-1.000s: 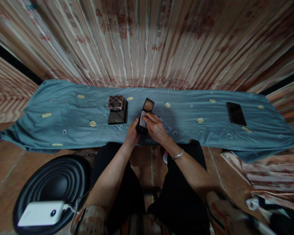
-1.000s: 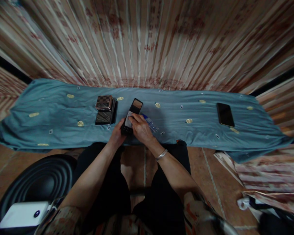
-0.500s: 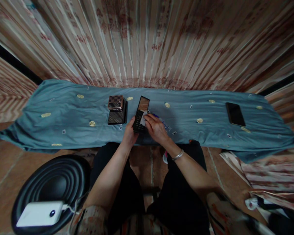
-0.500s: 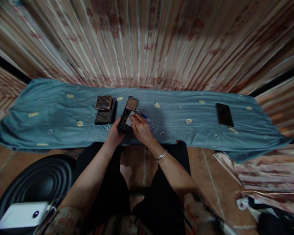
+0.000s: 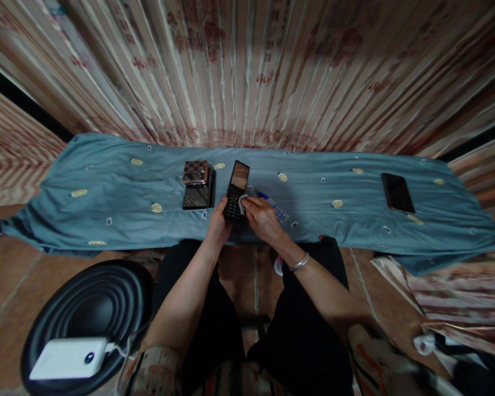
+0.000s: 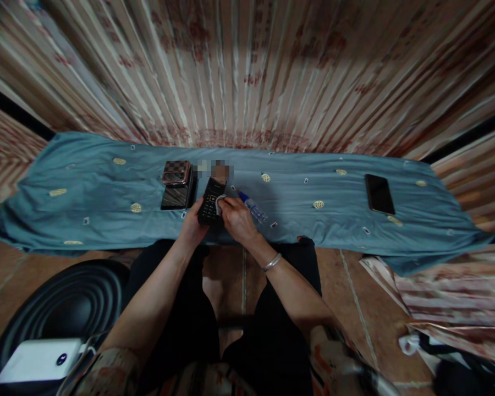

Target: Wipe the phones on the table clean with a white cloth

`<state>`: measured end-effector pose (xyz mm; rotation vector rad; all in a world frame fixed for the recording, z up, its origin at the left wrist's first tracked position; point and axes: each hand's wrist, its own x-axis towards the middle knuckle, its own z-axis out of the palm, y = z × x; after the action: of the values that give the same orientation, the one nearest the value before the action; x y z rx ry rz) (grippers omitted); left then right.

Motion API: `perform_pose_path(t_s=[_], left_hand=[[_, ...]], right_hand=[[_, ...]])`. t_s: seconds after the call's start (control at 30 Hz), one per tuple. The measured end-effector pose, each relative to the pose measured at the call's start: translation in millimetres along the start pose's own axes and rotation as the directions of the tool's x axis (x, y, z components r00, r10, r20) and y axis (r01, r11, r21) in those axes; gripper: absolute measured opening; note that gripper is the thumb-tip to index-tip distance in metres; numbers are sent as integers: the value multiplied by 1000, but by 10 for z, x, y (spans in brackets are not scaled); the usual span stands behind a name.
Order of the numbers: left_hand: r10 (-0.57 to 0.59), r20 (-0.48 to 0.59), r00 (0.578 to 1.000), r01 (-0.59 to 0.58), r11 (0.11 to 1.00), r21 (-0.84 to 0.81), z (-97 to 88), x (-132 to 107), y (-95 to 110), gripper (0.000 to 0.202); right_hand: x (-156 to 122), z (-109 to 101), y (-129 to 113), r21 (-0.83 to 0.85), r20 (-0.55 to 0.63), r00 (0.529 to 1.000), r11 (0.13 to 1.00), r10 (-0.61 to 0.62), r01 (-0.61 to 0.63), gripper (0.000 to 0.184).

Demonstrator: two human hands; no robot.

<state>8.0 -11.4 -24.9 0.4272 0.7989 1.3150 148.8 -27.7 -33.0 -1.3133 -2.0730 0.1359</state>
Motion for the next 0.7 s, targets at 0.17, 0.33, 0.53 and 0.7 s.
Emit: perform_pose_path(t_s=[0.17,0.33,0.53,0.7], left_hand=[[22,35,999,-23,999,35,14,-6,-39,14],[29,60,998,-31,999,30,-5,-4,-64,16],[33,44,999,-33,999,0,-62,33,-36,15],[57,65,996,-58,998,19,-76,54,-70,16]], right_hand=[[32,-42,61,-41,7,1000,999,6,-6,38],[44,-60,70,-72,32,999,997,14,-12,37],[17,-56,-37,-69,84,996,998,-2,8,39],[10,-63,-48,-74,76,997,997,-7,13,40]])
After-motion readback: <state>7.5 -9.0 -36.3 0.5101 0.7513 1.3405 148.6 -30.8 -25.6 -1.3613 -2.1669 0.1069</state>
